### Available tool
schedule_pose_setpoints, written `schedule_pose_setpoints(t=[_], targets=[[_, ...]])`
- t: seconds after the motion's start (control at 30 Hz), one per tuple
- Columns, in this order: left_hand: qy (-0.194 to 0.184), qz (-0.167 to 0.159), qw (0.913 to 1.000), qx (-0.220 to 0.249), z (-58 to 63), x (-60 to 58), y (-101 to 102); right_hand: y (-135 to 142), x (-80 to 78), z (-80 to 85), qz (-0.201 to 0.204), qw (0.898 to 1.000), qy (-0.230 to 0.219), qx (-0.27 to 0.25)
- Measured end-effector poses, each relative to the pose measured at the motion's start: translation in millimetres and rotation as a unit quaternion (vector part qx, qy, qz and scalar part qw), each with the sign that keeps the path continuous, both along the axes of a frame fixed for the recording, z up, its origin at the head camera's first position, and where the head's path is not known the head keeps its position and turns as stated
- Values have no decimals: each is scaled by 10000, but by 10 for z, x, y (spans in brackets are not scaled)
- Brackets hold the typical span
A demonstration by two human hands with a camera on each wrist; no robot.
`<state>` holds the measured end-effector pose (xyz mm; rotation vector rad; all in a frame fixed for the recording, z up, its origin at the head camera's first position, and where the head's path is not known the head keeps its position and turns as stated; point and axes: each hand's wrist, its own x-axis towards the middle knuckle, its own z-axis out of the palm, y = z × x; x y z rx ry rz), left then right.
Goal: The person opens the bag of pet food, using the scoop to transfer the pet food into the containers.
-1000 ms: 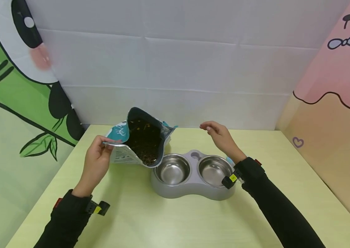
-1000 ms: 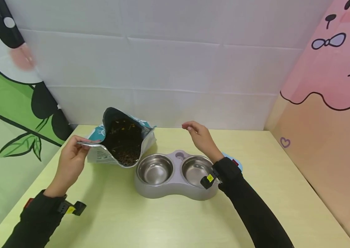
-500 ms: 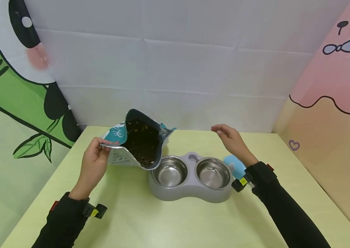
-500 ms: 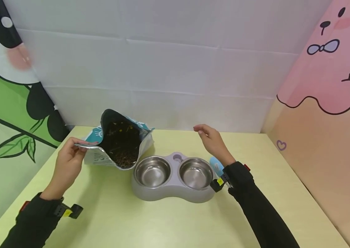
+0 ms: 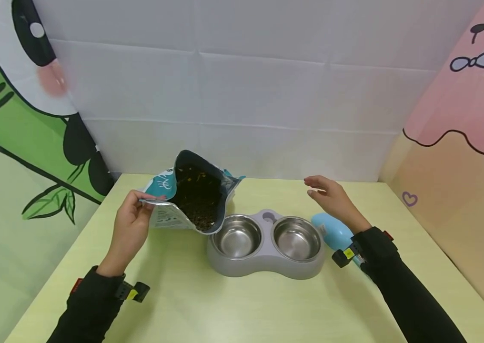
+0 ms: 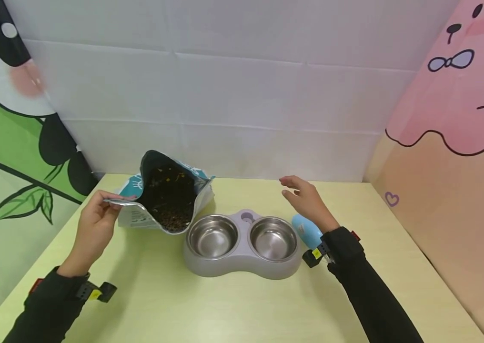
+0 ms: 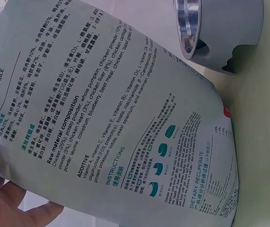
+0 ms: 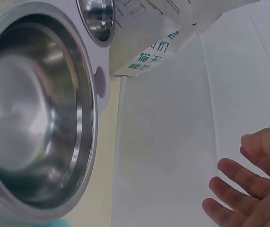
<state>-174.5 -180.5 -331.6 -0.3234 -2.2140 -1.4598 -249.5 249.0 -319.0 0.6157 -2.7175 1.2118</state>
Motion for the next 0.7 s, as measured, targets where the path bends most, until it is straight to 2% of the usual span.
schedule_pose_setpoints(t=[0.43,0.7], targets=[[78,-48,9999,-57,36,25,-11,201,82,-55,-132,9994,-124,310],[47,-35,10000,-62,43,43,7,349,156,-119,-591,9965,-283,510]])
